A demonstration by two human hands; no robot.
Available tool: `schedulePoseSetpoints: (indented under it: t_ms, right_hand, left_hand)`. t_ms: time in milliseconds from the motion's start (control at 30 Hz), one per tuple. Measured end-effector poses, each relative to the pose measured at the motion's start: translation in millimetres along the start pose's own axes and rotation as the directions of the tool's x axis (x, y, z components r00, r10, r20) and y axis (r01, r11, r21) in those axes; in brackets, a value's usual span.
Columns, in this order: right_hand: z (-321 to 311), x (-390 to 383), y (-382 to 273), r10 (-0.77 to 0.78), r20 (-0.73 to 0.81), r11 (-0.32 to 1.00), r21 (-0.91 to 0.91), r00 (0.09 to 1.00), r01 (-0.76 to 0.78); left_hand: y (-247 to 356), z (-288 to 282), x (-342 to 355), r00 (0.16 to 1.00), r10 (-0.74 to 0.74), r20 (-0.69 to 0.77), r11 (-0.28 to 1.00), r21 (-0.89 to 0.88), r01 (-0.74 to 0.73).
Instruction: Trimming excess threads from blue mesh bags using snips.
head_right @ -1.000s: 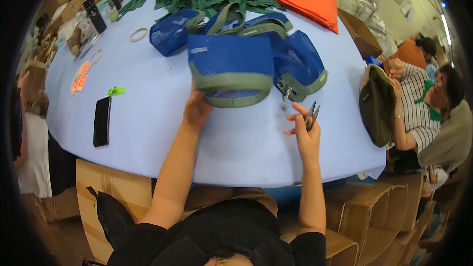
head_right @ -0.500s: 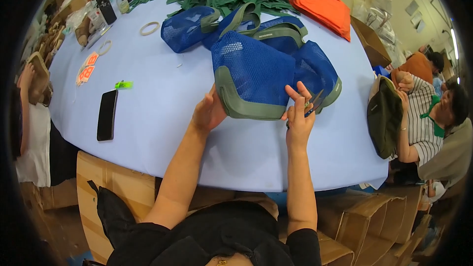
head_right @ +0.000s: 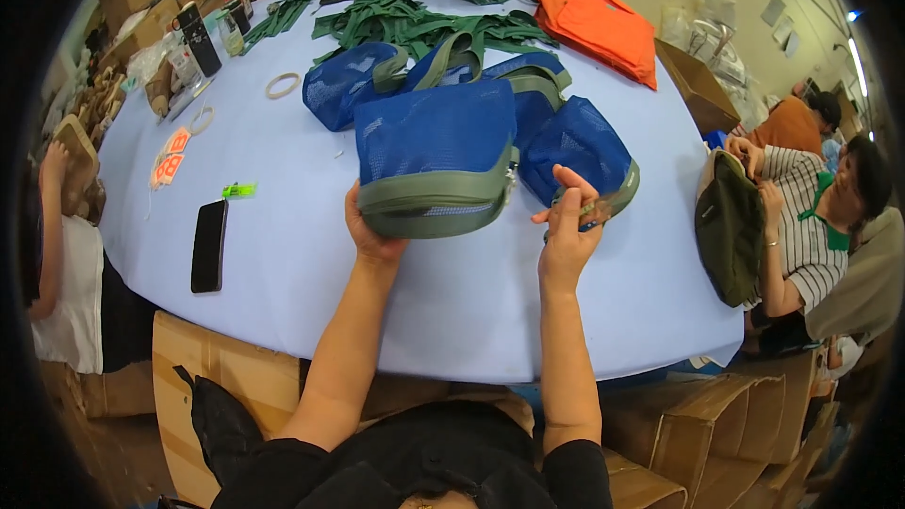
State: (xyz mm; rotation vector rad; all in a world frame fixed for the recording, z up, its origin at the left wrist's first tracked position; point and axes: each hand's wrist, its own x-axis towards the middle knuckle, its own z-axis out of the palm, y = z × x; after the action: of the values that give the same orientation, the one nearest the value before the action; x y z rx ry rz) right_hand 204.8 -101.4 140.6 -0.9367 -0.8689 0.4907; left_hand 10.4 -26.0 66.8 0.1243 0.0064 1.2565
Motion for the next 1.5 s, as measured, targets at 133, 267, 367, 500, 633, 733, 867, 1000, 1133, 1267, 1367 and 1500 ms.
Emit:
schedulePoseSetpoints:
  t_ms: [133,267,367,500,633,733,867,1000,1133,1267,1367,1500]
  right_hand:
    - [7.5,-2.3,6.5,0.113,0.081,0.993,-0.054,0.99,-0.109]
    - [14.3,-8.3,12.6,0.133,0.166,0.991,-0.028,0.977,-0.13]
    - [20.4,-13.5,12.7,0.155,0.204,0.988,-0.046,0.967,-0.149]
    - [20.4,-14.9,14.9,0.16,0.223,0.987,-0.04,0.962,-0.155]
    - [11.3,-5.9,20.1,0.208,0.242,0.977,0.002,0.948,-0.215]
    - [9.9,7.9,12.9,0.23,0.315,0.973,-0.058,0.921,-0.224]
    - [17.4,27.2,-6.8,0.308,0.415,0.951,-0.17,0.856,-0.26]
    - [41.4,33.9,-11.1,0.32,0.51,0.947,-0.159,0.798,-0.278]
    - [57.0,26.5,-6.5,0.347,0.51,0.934,-0.117,0.787,-0.336]
    - [25.1,49.1,13.8,0.339,0.521,0.885,0.105,0.783,-0.453]
    - [22.9,54.0,19.1,0.351,0.499,0.837,0.213,0.793,-0.504]
    - [42.5,44.5,22.1,0.423,0.33,0.843,0.197,0.844,-0.5]
  left_hand:
    - [2.8,-4.9,2.6,0.996,0.051,0.076,0.999,0.001,-0.052]
    - [0.2,-3.7,0.0,0.997,0.072,0.017,0.997,0.038,-0.072]
    - [0.7,-5.3,1.0,0.997,0.073,0.037,0.997,-0.008,-0.072]
    - [2.3,-12.3,3.4,0.994,0.106,0.032,0.994,0.022,-0.107]
    - [-0.7,-15.9,3.9,0.992,0.083,0.095,0.991,0.095,-0.092]
    - [-0.9,-22.5,4.0,0.978,0.059,0.201,0.995,0.07,-0.074]
    - [-4.7,-21.0,9.0,0.992,0.12,0.024,0.99,0.069,-0.122]
    - [9.4,-17.0,5.9,0.99,0.11,0.088,0.989,0.092,-0.118]
    - [14.6,-38.9,0.2,0.955,0.278,-0.103,0.926,0.292,-0.238]
    - [-15.8,-53.7,28.5,0.842,0.54,0.001,0.743,0.47,-0.476]
    - [-8.2,-34.5,20.5,0.741,0.651,-0.164,0.616,0.685,-0.389]
    - [24.7,-16.4,2.4,0.534,0.843,-0.068,0.428,0.686,-0.589]
